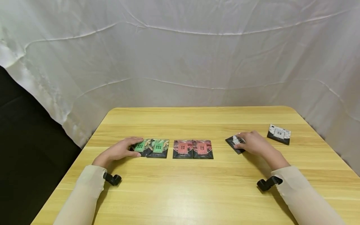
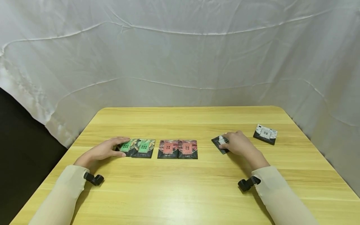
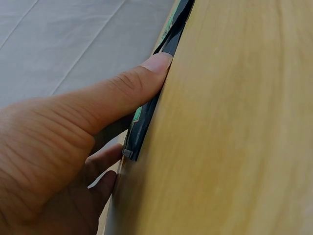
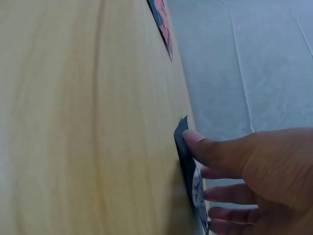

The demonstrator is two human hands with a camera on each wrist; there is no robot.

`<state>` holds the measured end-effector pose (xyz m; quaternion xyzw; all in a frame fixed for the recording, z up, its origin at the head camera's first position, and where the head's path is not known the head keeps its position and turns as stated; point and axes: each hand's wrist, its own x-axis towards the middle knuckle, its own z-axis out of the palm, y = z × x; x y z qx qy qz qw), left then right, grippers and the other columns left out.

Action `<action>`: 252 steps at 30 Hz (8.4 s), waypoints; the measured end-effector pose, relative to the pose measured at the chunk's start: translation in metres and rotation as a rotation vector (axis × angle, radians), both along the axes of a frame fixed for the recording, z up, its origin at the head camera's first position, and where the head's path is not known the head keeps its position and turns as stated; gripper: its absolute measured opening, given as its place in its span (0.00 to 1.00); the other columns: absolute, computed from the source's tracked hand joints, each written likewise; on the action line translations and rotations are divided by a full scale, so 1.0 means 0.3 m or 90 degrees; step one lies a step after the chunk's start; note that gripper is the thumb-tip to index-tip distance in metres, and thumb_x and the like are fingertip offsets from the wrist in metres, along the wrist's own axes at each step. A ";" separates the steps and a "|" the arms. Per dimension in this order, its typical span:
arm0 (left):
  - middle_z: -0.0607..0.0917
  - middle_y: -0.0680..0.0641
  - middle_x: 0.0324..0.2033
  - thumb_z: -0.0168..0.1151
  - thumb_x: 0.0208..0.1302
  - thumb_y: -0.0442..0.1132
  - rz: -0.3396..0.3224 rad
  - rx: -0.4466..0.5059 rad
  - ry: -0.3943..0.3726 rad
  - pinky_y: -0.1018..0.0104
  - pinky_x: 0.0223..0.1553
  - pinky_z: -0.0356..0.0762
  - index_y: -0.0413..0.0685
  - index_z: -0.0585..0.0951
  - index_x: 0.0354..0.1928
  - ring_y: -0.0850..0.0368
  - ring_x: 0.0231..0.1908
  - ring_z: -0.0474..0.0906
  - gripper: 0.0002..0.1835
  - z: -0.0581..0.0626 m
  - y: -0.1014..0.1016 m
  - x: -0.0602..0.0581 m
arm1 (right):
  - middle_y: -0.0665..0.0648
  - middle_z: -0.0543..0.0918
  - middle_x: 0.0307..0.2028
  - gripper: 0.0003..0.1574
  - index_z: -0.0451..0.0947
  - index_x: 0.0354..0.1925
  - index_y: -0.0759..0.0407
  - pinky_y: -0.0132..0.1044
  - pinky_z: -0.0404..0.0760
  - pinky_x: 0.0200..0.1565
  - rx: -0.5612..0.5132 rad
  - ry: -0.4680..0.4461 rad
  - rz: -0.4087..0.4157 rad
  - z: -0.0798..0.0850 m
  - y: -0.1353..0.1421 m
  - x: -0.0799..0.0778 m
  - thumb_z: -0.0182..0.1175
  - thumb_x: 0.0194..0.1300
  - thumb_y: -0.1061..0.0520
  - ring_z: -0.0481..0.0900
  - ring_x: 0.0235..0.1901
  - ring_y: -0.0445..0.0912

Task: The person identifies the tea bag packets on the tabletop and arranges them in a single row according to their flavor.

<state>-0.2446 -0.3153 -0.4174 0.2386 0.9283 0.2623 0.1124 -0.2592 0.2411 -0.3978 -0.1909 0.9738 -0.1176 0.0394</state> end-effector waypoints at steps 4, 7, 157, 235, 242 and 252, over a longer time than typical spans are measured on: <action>0.61 0.36 0.71 0.66 0.63 0.54 0.000 -0.001 0.001 0.35 0.65 0.54 0.46 0.64 0.74 0.35 0.70 0.52 0.41 0.001 0.000 -0.001 | 0.72 0.75 0.59 0.36 0.72 0.64 0.68 0.67 0.65 0.58 -0.011 -0.013 0.005 -0.003 -0.001 0.001 0.62 0.67 0.46 0.68 0.58 0.74; 0.61 0.36 0.71 0.66 0.63 0.55 0.001 -0.005 0.002 0.35 0.65 0.54 0.46 0.64 0.74 0.34 0.70 0.52 0.41 0.001 -0.001 0.000 | 0.73 0.73 0.60 0.36 0.70 0.65 0.67 0.67 0.66 0.57 -0.021 -0.033 0.010 -0.003 -0.003 0.001 0.62 0.68 0.46 0.69 0.58 0.73; 0.61 0.36 0.71 0.67 0.62 0.53 0.004 0.004 -0.007 0.35 0.65 0.54 0.46 0.64 0.73 0.34 0.70 0.53 0.41 0.002 0.002 -0.002 | 0.77 0.62 0.66 0.49 0.60 0.71 0.67 0.70 0.58 0.58 -0.153 0.034 -0.096 0.032 0.304 -0.066 0.60 0.67 0.37 0.58 0.63 0.75; 0.61 0.36 0.71 0.67 0.63 0.52 0.005 0.004 0.003 0.35 0.65 0.54 0.45 0.64 0.73 0.34 0.70 0.52 0.40 0.001 0.004 0.009 | 0.86 0.67 0.56 0.47 0.60 0.69 0.72 0.69 0.70 0.46 -0.038 -0.042 -0.113 -0.050 0.482 -0.058 0.51 0.72 0.35 0.70 0.49 0.79; 0.61 0.36 0.71 0.66 0.63 0.53 0.006 0.000 -0.002 0.35 0.65 0.54 0.45 0.64 0.73 0.35 0.71 0.52 0.41 -0.003 0.003 0.006 | 0.86 0.66 0.57 0.50 0.61 0.69 0.70 0.70 0.68 0.48 -0.026 -0.060 -0.118 -0.051 0.462 -0.047 0.51 0.70 0.32 0.68 0.51 0.80; 0.61 0.35 0.71 0.66 0.63 0.53 0.004 -0.001 0.000 0.35 0.65 0.54 0.45 0.64 0.73 0.34 0.70 0.52 0.41 -0.002 0.002 0.006 | 0.84 0.67 0.58 0.50 0.64 0.69 0.68 0.70 0.68 0.50 -0.030 -0.060 -0.111 -0.039 0.416 -0.029 0.55 0.67 0.31 0.68 0.53 0.78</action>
